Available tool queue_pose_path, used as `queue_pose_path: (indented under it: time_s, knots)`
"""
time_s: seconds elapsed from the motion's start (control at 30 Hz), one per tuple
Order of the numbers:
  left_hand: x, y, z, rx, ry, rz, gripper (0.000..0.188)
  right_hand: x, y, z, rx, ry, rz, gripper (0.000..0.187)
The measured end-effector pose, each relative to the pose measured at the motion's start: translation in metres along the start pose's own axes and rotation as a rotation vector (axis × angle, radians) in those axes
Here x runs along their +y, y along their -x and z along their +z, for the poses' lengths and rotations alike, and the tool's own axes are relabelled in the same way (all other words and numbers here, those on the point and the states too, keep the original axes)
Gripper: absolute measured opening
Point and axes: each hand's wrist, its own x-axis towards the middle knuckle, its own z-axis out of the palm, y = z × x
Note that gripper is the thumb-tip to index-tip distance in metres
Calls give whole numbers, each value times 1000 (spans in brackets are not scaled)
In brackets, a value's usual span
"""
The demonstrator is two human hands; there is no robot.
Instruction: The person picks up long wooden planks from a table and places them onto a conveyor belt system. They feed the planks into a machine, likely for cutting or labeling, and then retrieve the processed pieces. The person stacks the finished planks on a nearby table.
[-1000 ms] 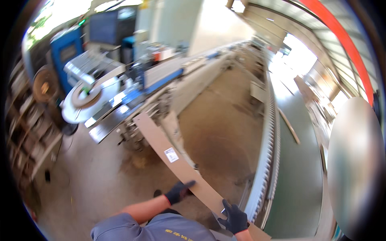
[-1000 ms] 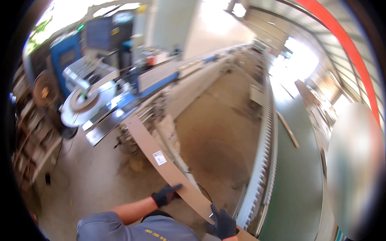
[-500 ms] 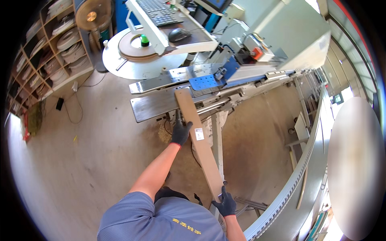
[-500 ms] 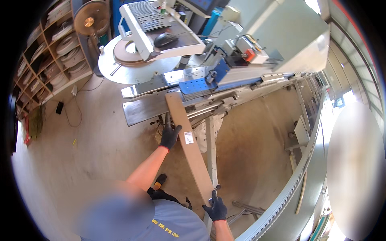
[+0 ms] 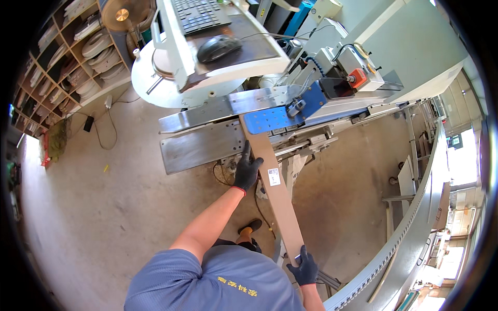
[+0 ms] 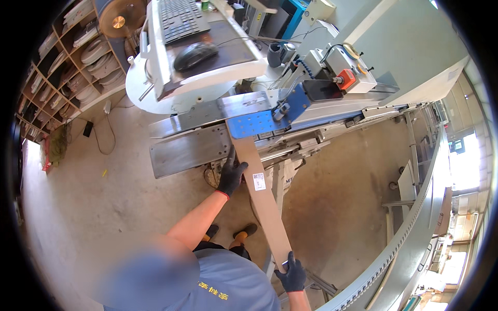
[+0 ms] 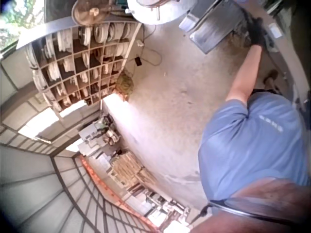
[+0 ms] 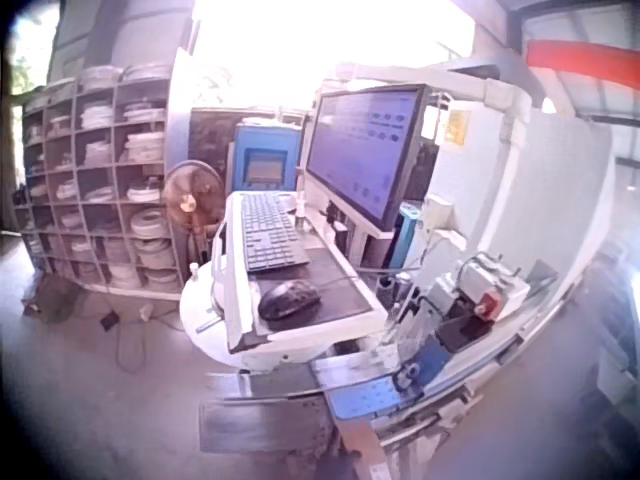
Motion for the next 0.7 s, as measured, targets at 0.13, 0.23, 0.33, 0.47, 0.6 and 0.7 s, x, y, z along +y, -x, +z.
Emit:
queue_pose_path:
  time_s: [0.13, 0.23, 0.33, 0.47, 0.6, 0.7]
  knots:
    - [20, -9, 30, -59, 225, -119, 84, 35, -19, -3, 34, -52, -26, 102]
    - [18, -16, 60, -43, 268, -69, 84, 56, -34, -15, 5, -60, 10, 102]
    - [19, -20, 82, -64, 221, -169, 85, 76, -48, -30, -8, -76, 26, 102]
    - [23, -30, 113, -116, 138, -274, 85, 102, -65, -41, 0, -45, 44, 102]
    - [-49, -59, 149, -89, -112, 262, 71, 115, -73, -68, 26, -37, 55, 100]
    - [-73, -65, 192, -91, -201, 503, 38, 150, -63, -66, 54, -120, 21, 93]
